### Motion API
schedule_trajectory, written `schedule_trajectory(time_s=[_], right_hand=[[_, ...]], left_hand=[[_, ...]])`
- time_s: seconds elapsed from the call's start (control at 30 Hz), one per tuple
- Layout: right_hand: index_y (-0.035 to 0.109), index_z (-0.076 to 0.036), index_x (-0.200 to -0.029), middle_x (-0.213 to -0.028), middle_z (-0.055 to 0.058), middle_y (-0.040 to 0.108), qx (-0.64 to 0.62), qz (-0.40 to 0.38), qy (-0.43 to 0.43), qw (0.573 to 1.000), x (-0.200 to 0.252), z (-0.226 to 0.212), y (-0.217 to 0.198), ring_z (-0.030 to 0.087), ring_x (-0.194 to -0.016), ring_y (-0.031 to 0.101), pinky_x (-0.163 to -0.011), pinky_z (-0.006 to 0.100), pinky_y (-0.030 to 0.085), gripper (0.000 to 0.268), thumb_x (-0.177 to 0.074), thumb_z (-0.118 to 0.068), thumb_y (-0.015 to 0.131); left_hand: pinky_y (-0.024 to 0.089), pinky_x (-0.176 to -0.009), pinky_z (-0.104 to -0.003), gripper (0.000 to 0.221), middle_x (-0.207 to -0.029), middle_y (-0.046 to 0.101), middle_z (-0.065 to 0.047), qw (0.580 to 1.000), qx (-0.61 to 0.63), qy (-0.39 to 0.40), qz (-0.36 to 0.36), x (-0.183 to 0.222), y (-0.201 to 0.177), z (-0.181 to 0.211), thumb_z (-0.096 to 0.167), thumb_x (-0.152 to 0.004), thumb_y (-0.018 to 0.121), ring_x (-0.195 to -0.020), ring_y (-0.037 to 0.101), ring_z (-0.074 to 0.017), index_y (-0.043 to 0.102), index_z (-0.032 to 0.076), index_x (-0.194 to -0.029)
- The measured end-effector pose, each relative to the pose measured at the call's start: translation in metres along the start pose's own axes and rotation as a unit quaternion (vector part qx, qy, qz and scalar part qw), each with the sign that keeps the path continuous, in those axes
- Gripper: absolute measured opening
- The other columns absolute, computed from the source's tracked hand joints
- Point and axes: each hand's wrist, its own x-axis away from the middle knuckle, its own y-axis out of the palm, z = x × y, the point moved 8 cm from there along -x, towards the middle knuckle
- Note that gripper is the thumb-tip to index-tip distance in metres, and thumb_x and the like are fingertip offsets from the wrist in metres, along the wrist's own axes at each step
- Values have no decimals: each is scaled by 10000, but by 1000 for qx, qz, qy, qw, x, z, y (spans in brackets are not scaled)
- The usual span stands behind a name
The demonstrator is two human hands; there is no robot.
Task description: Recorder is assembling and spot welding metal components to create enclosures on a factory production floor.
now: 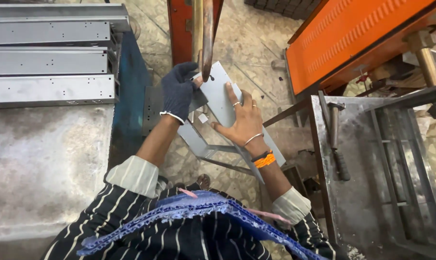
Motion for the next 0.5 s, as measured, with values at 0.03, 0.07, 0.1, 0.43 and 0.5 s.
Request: schedule_trajectory(time_s=[0.03, 0.07, 0.1, 0.43, 0.5], right_hand=[[268, -214, -1606, -1407, 288, 446, -1, -1, -1, 1000, 1, 0, -1, 498, -1161, 552, -944, 561, 475, 1211, -600, -522, 868], [282, -238, -1616, -1385, 280, 465, -11, -5, 5, 1000, 2, 1, 0, 483, -1165, 561, -962, 547, 487, 1186, -619, -516, 860], [296, -261, -1627, -1363, 273, 483, -20, -9, 11, 1000, 2, 2, -1, 467, -1168, 571, -980, 533, 499, 1162, -638, -510, 853], [366, -309, -1579, -1334, 269, 512, -32, -11, 11, 999, -4, 4, -6, 464, -1165, 569, -953, 531, 498, 1114, -594, -474, 860], [363, -293, -1588, -1321, 282, 508, -24, -23, 13, 999, -2, 4, -4, 473, -1152, 568, -958, 535, 496, 1109, -615, -483, 862]], left_hand=[[561, -773, -288, 422, -1058, 743, -97, 1000, -1, 0, 1, 1, -7, -4, 34, -803, 825, -903, 690, -160, 690, -30, -1197], [557, -823, -296, 416, -1089, 744, -95, 1000, -12, 0, -27, 3, -9, -8, 57, -835, 818, -947, 688, -167, 689, -25, -1222], [554, -873, -303, 411, -1119, 746, -93, 998, -22, 1, -55, 5, -12, -11, 80, -867, 811, -990, 686, -175, 688, -20, -1246], [479, -1067, -435, 955, -1363, 573, -214, 920, -269, 242, -148, 55, 19, 45, 105, -657, 896, -1256, 590, -369, 412, 33, -1477], [521, -986, -415, 906, -1276, 604, -193, 921, -304, 232, -67, 58, 18, 41, 152, -649, 911, -1160, 640, -360, 443, 60, -1419]])
